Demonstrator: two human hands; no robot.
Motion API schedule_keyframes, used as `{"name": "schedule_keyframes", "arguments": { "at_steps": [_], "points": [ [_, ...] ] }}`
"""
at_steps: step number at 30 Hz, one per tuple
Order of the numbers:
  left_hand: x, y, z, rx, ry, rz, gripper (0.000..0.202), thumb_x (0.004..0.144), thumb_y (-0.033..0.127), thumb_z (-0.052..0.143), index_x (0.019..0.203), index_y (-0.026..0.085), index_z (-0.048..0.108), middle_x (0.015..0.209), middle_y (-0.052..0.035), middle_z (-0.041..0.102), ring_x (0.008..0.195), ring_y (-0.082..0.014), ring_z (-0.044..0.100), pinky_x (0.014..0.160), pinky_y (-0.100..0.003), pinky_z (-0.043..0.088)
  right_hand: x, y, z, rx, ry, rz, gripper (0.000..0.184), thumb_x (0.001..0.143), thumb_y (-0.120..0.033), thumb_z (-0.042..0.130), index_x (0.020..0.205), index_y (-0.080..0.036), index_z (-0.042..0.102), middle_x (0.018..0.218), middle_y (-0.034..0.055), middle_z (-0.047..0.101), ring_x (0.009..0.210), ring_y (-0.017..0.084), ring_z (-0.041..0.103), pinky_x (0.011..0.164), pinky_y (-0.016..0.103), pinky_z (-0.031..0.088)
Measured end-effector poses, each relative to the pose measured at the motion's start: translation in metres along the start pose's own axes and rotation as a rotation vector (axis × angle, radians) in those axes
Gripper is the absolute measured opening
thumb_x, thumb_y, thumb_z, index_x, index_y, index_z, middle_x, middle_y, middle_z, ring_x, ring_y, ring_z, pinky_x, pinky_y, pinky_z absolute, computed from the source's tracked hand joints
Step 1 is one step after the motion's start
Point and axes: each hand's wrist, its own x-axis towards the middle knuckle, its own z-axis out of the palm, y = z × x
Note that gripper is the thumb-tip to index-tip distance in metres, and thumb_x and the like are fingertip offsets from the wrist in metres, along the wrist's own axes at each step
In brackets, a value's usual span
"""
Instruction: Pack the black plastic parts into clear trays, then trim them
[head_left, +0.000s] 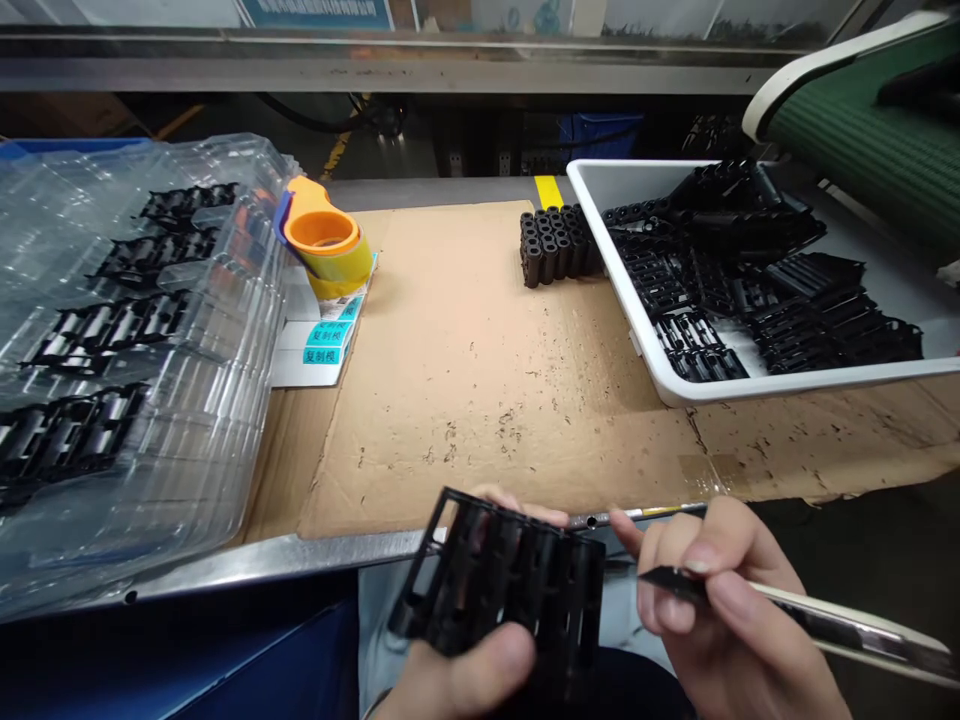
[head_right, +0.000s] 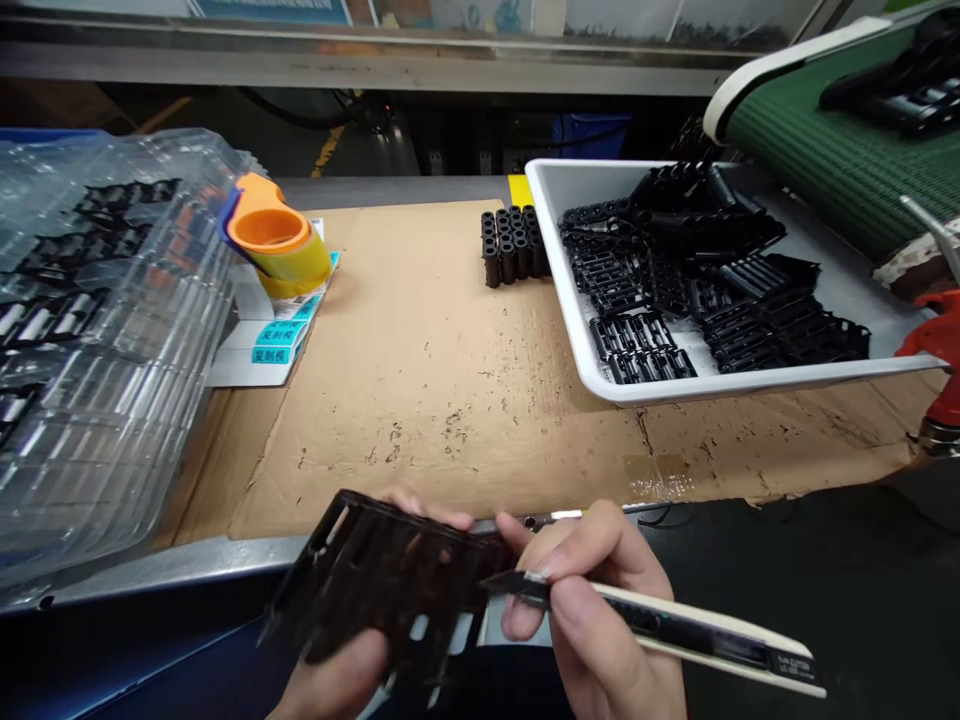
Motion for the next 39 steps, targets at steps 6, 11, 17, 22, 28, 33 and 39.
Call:
{"name": "schedule_keyframes", "arguments": {
  "at_steps": [6, 11, 17, 22, 28, 33, 39],
  "points": [
    [0.007, -0.001, 0.007, -0.939, -0.070, -0.214, 0.040, 0.102, 0.033, 0.052, 0.139, 0.021, 0.062, 0.149, -0.0041, 0.061, 0.093, -0.0036, 0.073, 0.085, -0.007, 0.055, 0.015, 0.016, 0.007, 0.095, -0.019, -0.102, 0.009, 0.100, -0.026, 0.062, 0.098, -0.029, 0.071, 0.076, -0.0063, 0.072, 0.073, 0.006, 0.069, 0.108, 0.029, 0.053],
    [0.012, -0.002, 0.028, -1.235, 0.001, -0.408, 0.056, 0.091, 0.030, 0.074, 0.141, 0.010, 0.058, 0.126, -0.0070, 0.076, 0.081, 0.0003, 0.073, 0.072, 0.002, 0.050, 0.017, 0.034, 0.019, 0.069, -0.065, -0.175, 0.011, 0.101, -0.025, 0.061, 0.104, -0.031, 0.070, 0.082, -0.0048, 0.073, 0.080, 0.008, 0.069, 0.118, 0.033, 0.044],
    [0.008, -0.007, 0.032, -1.273, 0.047, -0.469, 0.038, 0.088, 0.033, 0.078, 0.122, 0.016, 0.072, 0.110, -0.0045, 0.080, 0.081, -0.0002, 0.075, 0.070, 0.003, 0.049, 0.014, 0.040, 0.018, 0.009, -0.029, -0.176, 0.014, 0.103, -0.024, 0.057, 0.107, -0.032, 0.069, 0.087, -0.0063, 0.071, 0.083, 0.007, 0.069, 0.120, 0.028, 0.040],
    [0.006, -0.010, 0.033, -1.233, 0.064, -0.480, 0.029, 0.088, 0.037, 0.077, 0.110, 0.018, 0.077, 0.110, -0.0014, 0.081, 0.080, 0.0023, 0.074, 0.068, 0.005, 0.047, 0.011, 0.042, 0.015, -0.028, -0.015, -0.191, 0.016, 0.103, -0.022, 0.055, 0.108, -0.031, 0.068, 0.088, -0.0056, 0.071, 0.086, 0.007, 0.070, 0.118, 0.028, 0.043],
    [0.008, -0.007, 0.037, -1.220, 0.084, -0.508, 0.047, 0.085, 0.037, 0.081, 0.127, 0.020, 0.070, 0.107, 0.0000, 0.081, 0.077, 0.0025, 0.074, 0.066, 0.005, 0.048, 0.005, 0.044, 0.012, -0.050, -0.009, -0.184, 0.020, 0.104, -0.021, 0.052, 0.111, -0.033, 0.067, 0.092, -0.0058, 0.071, 0.073, 0.008, 0.068, 0.121, 0.034, 0.039],
    [0.009, -0.007, 0.037, -1.200, 0.077, -0.507, 0.041, 0.085, 0.038, 0.080, 0.122, 0.020, 0.072, 0.112, -0.0009, 0.080, 0.078, 0.0028, 0.074, 0.066, 0.005, 0.048, 0.007, 0.036, 0.012, -0.019, 0.017, -0.077, 0.013, 0.103, -0.026, 0.056, 0.104, -0.034, 0.066, 0.087, -0.0058, 0.069, 0.072, 0.011, 0.069, 0.122, 0.052, 0.035],
    [0.007, -0.009, 0.039, -1.184, 0.096, -0.495, 0.034, 0.087, 0.039, 0.078, 0.116, 0.021, 0.075, 0.115, -0.0014, 0.080, 0.078, 0.0027, 0.073, 0.067, 0.004, 0.049, 0.007, 0.030, 0.023, 0.012, 0.136, -0.048, 0.006, 0.099, -0.029, 0.063, 0.095, -0.031, 0.067, 0.080, -0.0042, 0.068, 0.075, 0.015, 0.069, 0.113, 0.052, 0.047]
  ]
}}
